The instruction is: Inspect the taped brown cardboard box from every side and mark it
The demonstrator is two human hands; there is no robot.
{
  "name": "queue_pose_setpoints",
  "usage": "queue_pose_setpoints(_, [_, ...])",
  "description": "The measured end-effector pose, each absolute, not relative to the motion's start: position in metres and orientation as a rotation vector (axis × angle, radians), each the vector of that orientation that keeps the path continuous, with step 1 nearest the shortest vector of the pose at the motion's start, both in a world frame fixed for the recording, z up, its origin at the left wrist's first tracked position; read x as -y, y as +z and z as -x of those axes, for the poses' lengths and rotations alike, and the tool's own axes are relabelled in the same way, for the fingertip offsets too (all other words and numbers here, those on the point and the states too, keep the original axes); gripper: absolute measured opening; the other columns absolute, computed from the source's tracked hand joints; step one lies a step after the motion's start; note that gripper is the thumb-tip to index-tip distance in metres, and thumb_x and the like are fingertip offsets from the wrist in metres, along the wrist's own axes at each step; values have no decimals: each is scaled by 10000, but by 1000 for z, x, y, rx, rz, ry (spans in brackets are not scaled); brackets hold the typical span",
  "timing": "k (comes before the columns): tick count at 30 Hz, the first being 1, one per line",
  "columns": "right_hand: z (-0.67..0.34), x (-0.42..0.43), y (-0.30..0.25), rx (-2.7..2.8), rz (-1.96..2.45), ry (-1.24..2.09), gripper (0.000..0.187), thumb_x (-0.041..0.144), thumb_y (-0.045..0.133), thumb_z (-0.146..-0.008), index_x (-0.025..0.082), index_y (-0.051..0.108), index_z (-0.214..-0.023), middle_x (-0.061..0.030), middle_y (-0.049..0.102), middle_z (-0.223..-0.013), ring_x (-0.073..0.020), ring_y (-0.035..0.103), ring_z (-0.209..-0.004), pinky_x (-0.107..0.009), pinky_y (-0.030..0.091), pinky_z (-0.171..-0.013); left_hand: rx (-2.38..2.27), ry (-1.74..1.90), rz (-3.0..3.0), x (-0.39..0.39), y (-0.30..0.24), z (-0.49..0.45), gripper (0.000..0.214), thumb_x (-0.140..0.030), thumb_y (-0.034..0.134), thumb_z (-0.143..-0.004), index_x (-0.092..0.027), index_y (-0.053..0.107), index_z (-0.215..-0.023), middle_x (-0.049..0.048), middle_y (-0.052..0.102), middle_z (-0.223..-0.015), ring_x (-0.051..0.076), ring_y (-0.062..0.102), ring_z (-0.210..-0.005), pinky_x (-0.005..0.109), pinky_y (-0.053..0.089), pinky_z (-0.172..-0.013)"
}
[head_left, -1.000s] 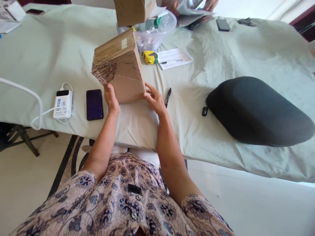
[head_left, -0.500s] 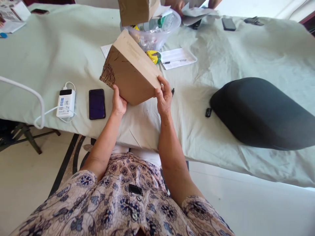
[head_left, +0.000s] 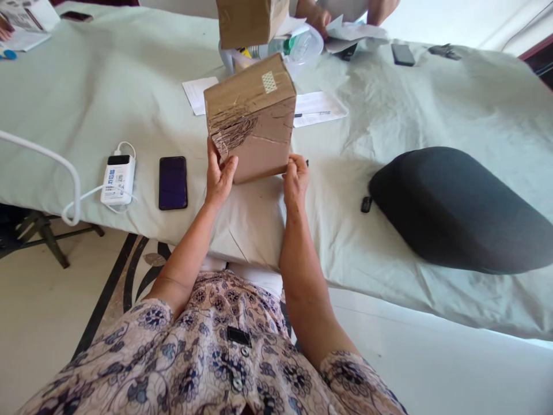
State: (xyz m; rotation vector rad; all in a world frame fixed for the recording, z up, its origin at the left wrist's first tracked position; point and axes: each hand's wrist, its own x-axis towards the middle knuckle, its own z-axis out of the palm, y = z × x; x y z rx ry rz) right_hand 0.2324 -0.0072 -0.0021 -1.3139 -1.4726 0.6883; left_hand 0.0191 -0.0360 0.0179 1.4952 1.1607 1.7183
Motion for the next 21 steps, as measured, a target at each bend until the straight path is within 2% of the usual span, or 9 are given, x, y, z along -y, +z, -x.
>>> queue_pose_setpoints(3, [-221, 12, 1, 1542, 1492, 592, 259, 374, 467, -840, 221, 673, -873, -59, 667, -848, -213, 605, -834, -421, 526, -930, -1183, 1722, -1592, 38, 20, -15, 893, -778, 511, -898, -329, 239, -1621, 67, 300, -1716, 248, 234, -1620, 400, 190, -1343])
queue_pose_setpoints(6, [-215, 16, 4, 1659, 1525, 613, 185, 324, 481, -807, 223, 634, -784, -53, 644, -740, -214, 591, -776, -412, 527, -883, -1221, 1714, -1660, 38, 18, -12, 820, -731, 515, -926, -324, 294, -1603, 72, 325, -1706, 248, 271, -1607, 408, 182, -1345])
queue_pose_setpoints(9, [-215, 17, 10, 1495, 1500, 650, 283, 372, 492, -837, 208, 664, -990, -79, 699, -893, -227, 645, -865, -436, 538, -918, -1240, 1723, -1676, 37, 12, -16, 773, -707, 480, -954, -331, 290, -1603, 75, 345, -1698, 243, 289, -1600, 413, 198, -1339])
queue_pose_setpoints(12, [-214, 22, 30, 1238, 1415, 565, 491, 502, 442, -924, 213, 566, -1301, -120, 677, -1155, -263, 661, -1103, -494, 523, -1021, -1239, 1725, -1706, 39, 7, -24, 745, -686, 457, -973, -322, 289, -1601, 93, 371, -1683, 251, 309, -1592, 423, 221, -1330])
queue_pose_setpoints(16, [-208, 35, 82, 1177, 1304, 287, 510, 570, 399, -988, 286, 495, -1402, -107, 558, -1405, -271, 550, -1379, -507, 485, -1117, -1193, 1715, -1716, 42, 5, -32, 721, -639, 458, -993, -318, 259, -1607, 98, 358, -1688, 256, 317, -1589, 428, 254, -1318])
queue_pose_setpoints(19, [-195, 40, 125, 1287, 1211, 194, 604, 550, 492, -979, 169, 460, -1446, -162, 483, -1527, -270, 469, -1460, -458, 356, -1259, -1173, 1723, -1714, 43, 5, -32, 709, -630, 462, -997, -330, 258, -1606, 86, 350, -1693, 251, 307, -1593, 434, 259, -1318])
queue_pose_setpoints(21, [-184, 40, 145, 1365, 1234, 186, 723, 544, 572, -953, 78, 415, -1483, -223, 447, -1548, -304, 434, -1477, -457, 320, -1279, -1159, 1726, -1729, 43, 4, -33, 703, -626, 470, -995, -334, 273, -1603, 81, 355, -1691, 252, 303, -1594, 436, 256, -1321])
